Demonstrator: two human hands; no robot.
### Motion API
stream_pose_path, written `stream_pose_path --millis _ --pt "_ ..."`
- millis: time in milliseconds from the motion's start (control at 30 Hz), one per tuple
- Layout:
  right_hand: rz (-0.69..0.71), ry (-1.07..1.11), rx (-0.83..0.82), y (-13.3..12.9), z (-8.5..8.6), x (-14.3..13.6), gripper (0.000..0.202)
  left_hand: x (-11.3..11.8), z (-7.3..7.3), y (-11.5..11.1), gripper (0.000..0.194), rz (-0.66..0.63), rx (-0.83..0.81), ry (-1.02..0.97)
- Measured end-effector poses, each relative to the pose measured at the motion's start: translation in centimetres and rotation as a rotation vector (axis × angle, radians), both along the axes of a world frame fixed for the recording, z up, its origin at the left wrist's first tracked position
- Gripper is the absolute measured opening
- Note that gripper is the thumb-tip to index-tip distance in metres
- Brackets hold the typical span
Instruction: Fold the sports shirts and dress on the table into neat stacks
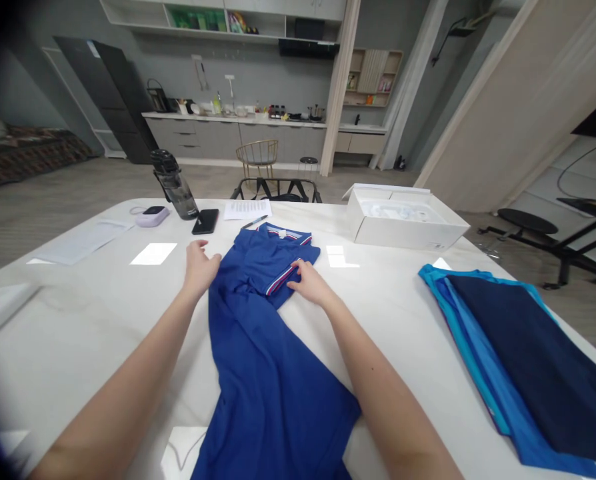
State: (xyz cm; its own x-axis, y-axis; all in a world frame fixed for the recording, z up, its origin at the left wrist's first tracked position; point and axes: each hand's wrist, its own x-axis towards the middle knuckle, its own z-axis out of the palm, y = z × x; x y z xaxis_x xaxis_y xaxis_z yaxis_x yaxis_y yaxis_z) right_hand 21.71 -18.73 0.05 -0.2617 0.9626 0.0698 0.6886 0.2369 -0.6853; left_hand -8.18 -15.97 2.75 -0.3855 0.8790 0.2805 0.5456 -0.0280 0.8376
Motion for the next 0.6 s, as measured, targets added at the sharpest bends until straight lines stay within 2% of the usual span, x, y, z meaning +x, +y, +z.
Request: stream_pose_path --millis 33,100,167,233,300,333,400,500,533,600 --pt "-0.008 0.001 0.013 0.0 -0.3 0.0 0.049 0.7 0.0 -0.4 0.045 -0.125 0.043 0.134" --pt "0.008 0.019 0.028 0.1 -0.7 0.0 0.043 3.0 -0.1 -1.5 0.040 -0.465 -0.010 0.315" --pt "0.026 0.025 0.043 0.1 -0.9 0.0 0.039 5.6 -0.5 -2.6 0.050 -0.638 -0.099 0.478" --pt "0.016 0.007 0.051 0.1 -0.8 0.1 0.037 7.6 -1.0 -3.5 0.048 -0.663 -0.152 0.619" --pt "0.005 -0.009 0.032 0.0 -0.6 0.1 0.034 8.5 -1.5 -3.9 0.029 -0.607 -0.171 0.644" --pt "-0.001 -0.012 0.015 -0.1 -0.5 0.1 0.033 8.6 -1.6 -3.8 0.021 -0.562 -0.166 0.594" --pt "-0.008 -0.014 -0.013 -0.2 -0.2 0.1 0.032 8.0 -1.3 -3.2 0.015 -0.445 -0.140 0.368" --pt "-0.017 -0.039 -0.005 -0.4 0.0 -0.1 0.031 5.5 0.0 -1.3 0.017 -0.170 -0.097 -0.233" --pt "-0.018 -0.051 0.004 -0.4 0.1 -0.1 0.031 4.3 0.6 -0.5 0.018 -0.063 -0.088 -0.466" --pt "-0.012 -0.076 0.017 -0.5 0.1 -0.3 0.031 1.3 1.7 0.7 0.016 0.065 -0.057 -0.867"
